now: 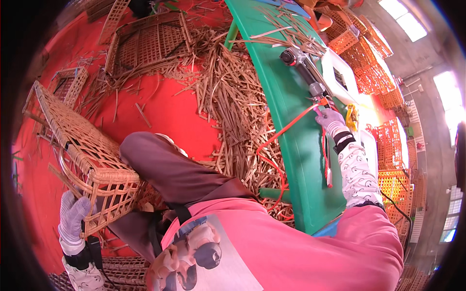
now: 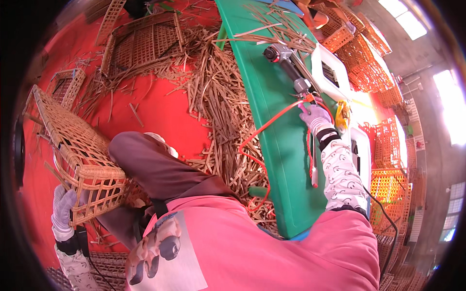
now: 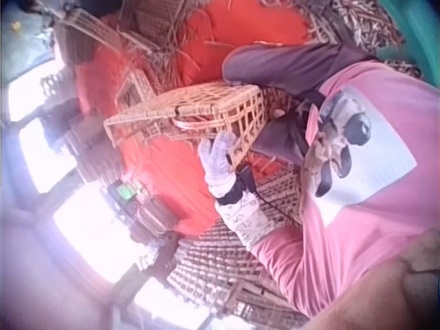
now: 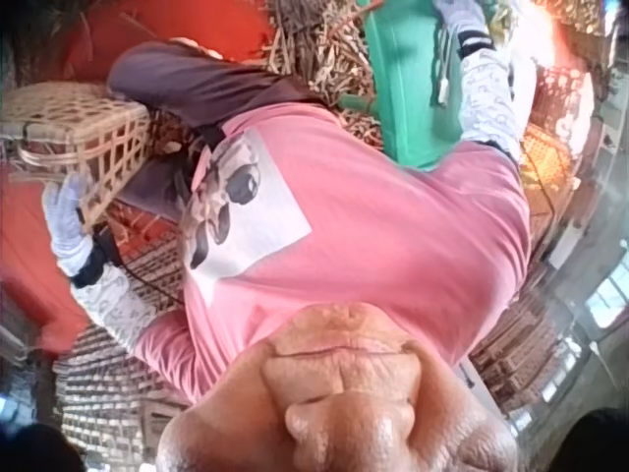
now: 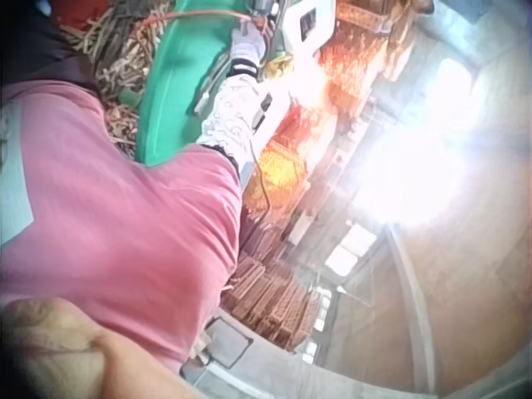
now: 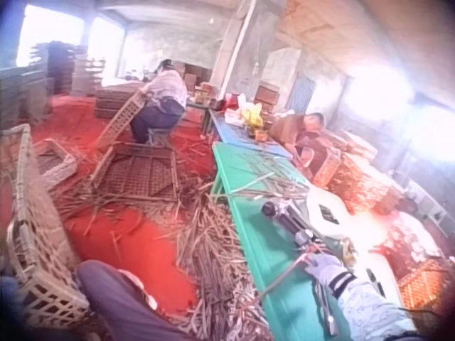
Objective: The recorder uses a pneumatic staple gun and pliers to assemble and trim woven bamboo frames in a furniture manufacturing workshop.
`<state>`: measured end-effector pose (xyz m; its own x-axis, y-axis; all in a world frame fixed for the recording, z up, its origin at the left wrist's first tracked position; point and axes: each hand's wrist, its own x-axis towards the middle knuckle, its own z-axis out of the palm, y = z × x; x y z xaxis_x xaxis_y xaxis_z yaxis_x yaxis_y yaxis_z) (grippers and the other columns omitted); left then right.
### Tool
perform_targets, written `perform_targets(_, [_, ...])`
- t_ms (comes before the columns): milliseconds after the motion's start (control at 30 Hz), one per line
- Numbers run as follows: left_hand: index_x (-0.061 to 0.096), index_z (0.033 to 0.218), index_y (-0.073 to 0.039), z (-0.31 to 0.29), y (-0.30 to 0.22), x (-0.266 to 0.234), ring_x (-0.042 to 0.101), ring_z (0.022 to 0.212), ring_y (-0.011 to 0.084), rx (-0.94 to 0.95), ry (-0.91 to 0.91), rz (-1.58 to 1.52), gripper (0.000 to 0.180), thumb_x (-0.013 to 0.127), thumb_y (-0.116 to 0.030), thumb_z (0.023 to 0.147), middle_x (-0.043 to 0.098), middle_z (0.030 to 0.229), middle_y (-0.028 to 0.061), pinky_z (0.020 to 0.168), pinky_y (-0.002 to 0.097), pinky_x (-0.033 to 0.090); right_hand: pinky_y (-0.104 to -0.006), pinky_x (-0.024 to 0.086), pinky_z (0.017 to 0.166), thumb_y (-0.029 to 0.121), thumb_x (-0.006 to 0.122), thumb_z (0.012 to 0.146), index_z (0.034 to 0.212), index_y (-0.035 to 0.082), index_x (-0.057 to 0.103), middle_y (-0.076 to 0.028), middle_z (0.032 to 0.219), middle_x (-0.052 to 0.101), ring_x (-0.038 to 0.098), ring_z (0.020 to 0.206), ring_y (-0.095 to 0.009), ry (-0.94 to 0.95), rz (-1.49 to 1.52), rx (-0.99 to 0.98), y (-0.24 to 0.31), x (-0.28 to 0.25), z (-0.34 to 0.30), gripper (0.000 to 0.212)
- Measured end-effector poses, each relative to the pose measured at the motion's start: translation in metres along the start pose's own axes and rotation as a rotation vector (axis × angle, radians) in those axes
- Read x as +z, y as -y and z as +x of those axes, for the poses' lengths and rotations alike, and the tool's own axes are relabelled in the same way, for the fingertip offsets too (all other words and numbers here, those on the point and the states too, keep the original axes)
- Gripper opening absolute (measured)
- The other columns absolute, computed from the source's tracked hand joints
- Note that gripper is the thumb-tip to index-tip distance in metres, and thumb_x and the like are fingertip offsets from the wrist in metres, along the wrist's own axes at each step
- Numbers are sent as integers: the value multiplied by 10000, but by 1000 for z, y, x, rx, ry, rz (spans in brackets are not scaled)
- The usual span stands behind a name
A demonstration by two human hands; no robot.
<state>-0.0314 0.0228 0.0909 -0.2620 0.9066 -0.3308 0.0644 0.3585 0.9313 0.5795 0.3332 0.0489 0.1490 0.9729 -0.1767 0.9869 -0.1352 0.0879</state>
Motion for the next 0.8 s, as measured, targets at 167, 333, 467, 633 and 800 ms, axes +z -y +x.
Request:
perform_targets(167, [525, 1040, 26, -5, -6, 6, 442, 743, 77, 181, -201, 311, 277, 543, -190, 869, 515, 823, 6, 665, 223, 382, -435, 456, 711, 339, 555, 804, 771, 60, 607, -186, 815, 610, 587, 811, -356, 96, -295, -117, 6, 1, -20, 286])
perform_targets(333, [526, 1047, 35, -13, -10, 9, 456, 761, 83, 263, -253, 495, 289, 549, -193, 872, 533, 849, 19, 685, 225, 391, -428, 455, 693, 239, 597, 758, 757, 47, 577, -175, 811, 586, 574, 787, -358, 98, -351, -305, -18, -6, -41, 193])
perform_targets(467, [531, 1045, 37, -12, -3, 11, 487, 795, 89, 319, -320, 442, 265, 557, -159, 869, 549, 874, 27, 721, 229, 406, -403, 443, 649, 171, 543, 798, 757, 50, 573, -150, 795, 572, 556, 743, -328, -237, -2, -624, -52, -11, -22, 131])
perform_targets(633, [564, 961, 32, -40, -23, 54, 560, 771, 203, 702, -835, 811, 192, 613, -49, 794, 584, 883, 130, 724, 293, 450, -416, 444, 629, 238, 505, 849, 742, 32, 563, -181, 679, 585, 574, 677, -355, 60, -144, -274, -91, -31, -44, 239])
perform_targets(800, [559, 860, -8, -44, -46, 109, 561, 750, 272, 827, -406, 898, 165, 647, -50, 727, 578, 812, 107, 683, 353, 445, -389, 486, 717, 318, 565, 777, 895, 96, 670, -190, 863, 625, 608, 823, -335, -3, -595, 61, -22, -101, -68, 272])
